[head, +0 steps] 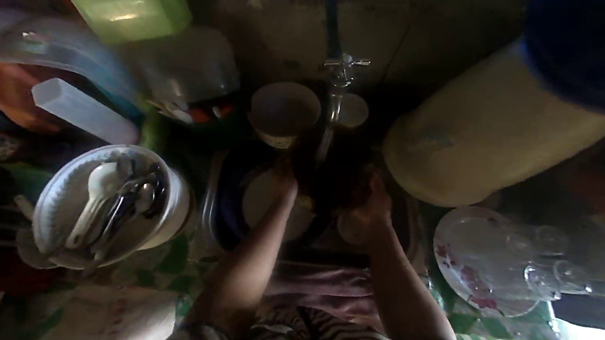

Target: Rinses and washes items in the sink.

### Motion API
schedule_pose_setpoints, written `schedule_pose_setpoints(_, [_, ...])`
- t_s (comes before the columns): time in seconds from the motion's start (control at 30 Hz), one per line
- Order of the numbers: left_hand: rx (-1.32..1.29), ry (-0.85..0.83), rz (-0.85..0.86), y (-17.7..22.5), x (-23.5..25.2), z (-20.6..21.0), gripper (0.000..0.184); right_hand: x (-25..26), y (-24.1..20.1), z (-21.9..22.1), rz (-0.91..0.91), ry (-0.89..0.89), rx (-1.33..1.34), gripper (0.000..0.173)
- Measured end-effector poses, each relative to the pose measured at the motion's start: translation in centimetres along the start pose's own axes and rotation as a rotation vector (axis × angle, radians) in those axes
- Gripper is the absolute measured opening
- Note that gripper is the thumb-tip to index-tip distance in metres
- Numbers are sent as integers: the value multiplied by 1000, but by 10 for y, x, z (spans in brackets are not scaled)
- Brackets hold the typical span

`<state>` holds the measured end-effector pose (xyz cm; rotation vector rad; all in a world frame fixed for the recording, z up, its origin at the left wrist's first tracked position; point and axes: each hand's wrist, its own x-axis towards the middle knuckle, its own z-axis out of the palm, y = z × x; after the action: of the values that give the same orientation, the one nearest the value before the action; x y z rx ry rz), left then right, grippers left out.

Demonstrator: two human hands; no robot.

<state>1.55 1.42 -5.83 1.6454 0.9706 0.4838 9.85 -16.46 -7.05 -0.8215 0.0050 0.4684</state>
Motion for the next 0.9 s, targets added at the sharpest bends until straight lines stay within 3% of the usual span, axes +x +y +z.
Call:
schedule_pose_setpoints(0.1, [-391, -41, -324, -4, -3, -7, 45, 0, 11, -11, 52, 26, 22, 35])
schedule_pose_setpoints(0.17, [-525, -31, -396, -5, -3, -16, 39, -1, 19, -18, 118, 28, 19, 36])
schedule_pose_setpoints(0.27, [-537, 24, -303, -19, 1, -26, 34, -7, 34, -13, 150, 98, -98, 31])
schedule_pose_setpoints(0.37, [-411, 53, -145, -31, 4, -42, 36, -7, 47, -10, 198, 28, -201, 46])
schedule_pose_setpoints(0.43, [-366, 79, -88, -27, 2, -53, 36, -3, 49, 3, 241, 81, -220, 52])
schedule_pose_setpoints(0.57, [-374, 103, -96, -19, 1, -65, 39, 1, 53, 16, 314, 164, -302, 50])
schedule_pose_setpoints(0.7, [-281, 98, -159, 1, 1, -72, 39, 7, 64, 11, 217, 81, -216, 48])
schedule_pose_setpoints(0.9, [-182, -165, -99, 27, 1, -73, 31, -10, 69, -10, 164, 118, 30, 43])
